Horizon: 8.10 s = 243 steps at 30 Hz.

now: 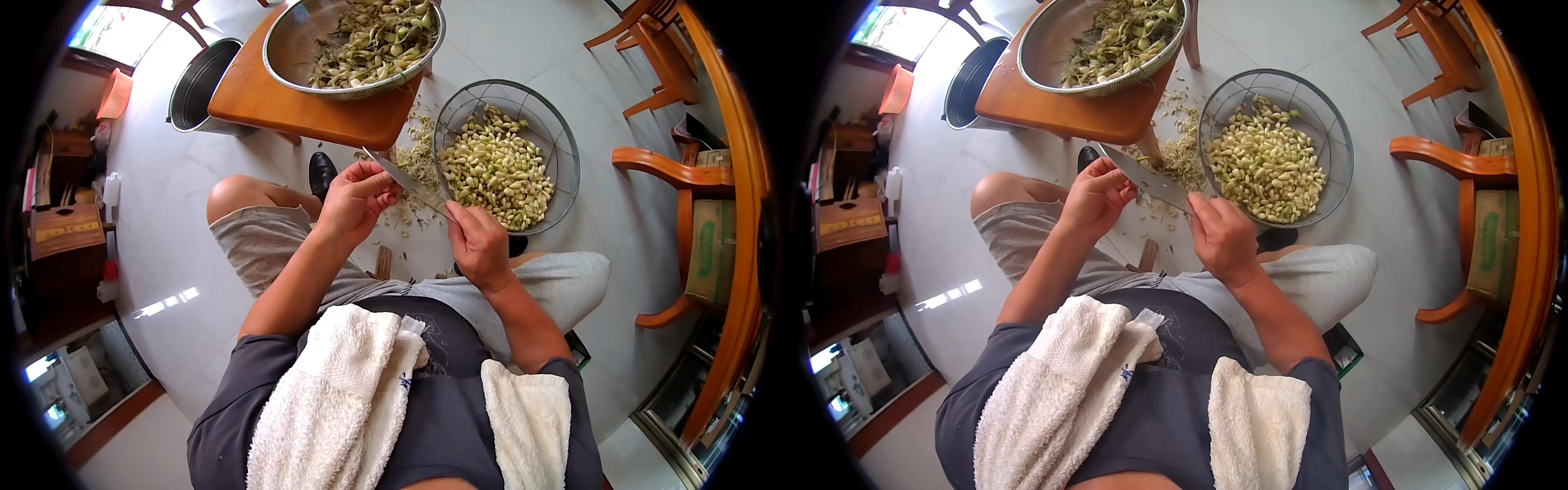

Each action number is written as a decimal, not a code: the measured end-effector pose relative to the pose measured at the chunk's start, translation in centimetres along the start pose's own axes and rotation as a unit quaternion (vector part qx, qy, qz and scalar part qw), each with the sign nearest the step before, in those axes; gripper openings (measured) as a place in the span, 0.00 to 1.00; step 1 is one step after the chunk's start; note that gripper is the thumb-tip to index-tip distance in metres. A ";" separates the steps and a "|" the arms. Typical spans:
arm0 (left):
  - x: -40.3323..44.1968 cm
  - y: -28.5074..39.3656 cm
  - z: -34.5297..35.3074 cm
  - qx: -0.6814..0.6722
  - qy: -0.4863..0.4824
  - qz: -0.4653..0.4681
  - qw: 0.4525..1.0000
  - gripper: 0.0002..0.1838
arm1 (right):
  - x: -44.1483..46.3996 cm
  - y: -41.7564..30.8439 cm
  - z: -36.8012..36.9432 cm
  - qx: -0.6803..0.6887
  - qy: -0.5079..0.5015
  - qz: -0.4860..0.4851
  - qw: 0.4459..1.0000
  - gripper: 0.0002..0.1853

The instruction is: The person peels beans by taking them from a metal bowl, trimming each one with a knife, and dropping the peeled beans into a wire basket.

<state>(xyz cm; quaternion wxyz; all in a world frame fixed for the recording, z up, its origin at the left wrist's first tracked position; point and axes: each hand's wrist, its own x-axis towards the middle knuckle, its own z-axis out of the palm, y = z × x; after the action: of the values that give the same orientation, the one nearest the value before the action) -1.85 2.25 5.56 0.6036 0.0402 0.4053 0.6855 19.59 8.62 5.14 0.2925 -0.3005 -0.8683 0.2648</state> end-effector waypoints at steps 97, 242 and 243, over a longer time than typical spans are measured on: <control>0.5 0.8 2.5 0.349 -0.078 0.036 0.933 0.12 | -2.2 3.9 2.2 -0.063 -0.282 0.163 0.944 0.11; -0.4 -2.2 -3.5 0.008 0.033 0.061 0.998 0.07 | -1.3 -0.2 0.6 0.087 -0.054 0.110 0.989 0.07; -0.5 -2.2 -3.5 0.010 0.031 0.065 0.997 0.07 | -1.3 -0.2 0.6 0.084 -0.056 0.111 0.989 0.07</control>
<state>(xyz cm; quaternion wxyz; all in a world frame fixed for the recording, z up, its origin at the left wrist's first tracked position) -1.87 -0.05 2.07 0.5448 0.0514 0.4270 0.7199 19.96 7.43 4.44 0.2364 -0.3544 -0.8193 0.3838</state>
